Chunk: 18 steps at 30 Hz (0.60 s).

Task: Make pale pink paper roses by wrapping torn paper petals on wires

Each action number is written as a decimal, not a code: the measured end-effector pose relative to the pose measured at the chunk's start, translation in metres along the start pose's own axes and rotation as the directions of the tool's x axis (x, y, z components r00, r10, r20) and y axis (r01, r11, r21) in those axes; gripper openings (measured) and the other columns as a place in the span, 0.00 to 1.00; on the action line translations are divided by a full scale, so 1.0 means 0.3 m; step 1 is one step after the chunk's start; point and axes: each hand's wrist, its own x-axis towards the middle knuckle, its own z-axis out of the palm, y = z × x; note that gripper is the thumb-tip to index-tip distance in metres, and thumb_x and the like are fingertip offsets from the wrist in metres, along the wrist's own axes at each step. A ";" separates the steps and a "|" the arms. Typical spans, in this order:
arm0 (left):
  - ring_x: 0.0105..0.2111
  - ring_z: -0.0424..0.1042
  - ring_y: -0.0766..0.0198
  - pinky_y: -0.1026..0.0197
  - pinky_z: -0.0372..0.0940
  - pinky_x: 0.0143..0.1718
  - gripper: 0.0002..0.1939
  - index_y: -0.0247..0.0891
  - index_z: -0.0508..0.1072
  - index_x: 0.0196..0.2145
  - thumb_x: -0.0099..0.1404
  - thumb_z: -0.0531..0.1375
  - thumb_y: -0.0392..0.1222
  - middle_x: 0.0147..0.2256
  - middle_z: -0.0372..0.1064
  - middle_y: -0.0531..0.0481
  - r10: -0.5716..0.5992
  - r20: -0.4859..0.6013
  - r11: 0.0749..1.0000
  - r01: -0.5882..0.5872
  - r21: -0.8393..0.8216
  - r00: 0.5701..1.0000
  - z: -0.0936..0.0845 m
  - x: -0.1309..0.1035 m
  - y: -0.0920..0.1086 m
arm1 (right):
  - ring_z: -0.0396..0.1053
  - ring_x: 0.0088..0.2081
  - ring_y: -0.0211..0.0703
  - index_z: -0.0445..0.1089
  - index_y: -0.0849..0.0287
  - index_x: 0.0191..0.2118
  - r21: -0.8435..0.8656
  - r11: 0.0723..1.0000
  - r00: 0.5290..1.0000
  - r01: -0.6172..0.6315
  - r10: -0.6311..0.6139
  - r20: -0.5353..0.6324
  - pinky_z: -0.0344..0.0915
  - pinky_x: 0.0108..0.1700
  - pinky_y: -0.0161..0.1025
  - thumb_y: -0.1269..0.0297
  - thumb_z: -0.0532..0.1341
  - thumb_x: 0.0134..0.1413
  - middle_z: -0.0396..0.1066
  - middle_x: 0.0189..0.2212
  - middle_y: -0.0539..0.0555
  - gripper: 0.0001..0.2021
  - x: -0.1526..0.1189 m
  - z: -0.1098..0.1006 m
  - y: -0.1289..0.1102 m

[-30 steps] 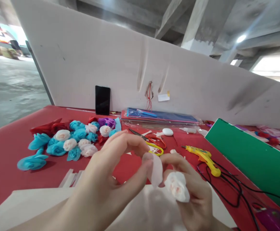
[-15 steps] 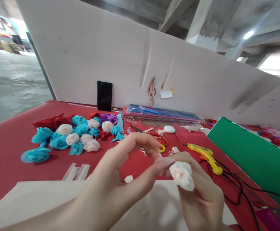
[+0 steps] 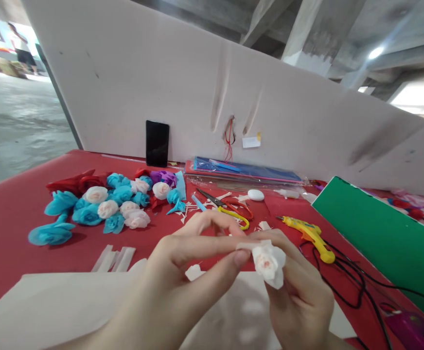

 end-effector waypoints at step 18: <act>0.33 0.72 0.67 0.71 0.69 0.36 0.13 0.54 0.82 0.26 0.55 0.63 0.33 0.32 0.72 0.56 -0.124 0.059 0.980 0.132 -0.146 0.990 0.008 -0.009 -0.014 | 0.66 0.25 0.38 0.78 0.51 0.39 0.026 0.997 0.998 -0.068 0.068 -0.005 0.66 0.32 0.34 0.75 0.59 0.60 0.74 0.23 0.47 0.12 0.016 0.019 -0.002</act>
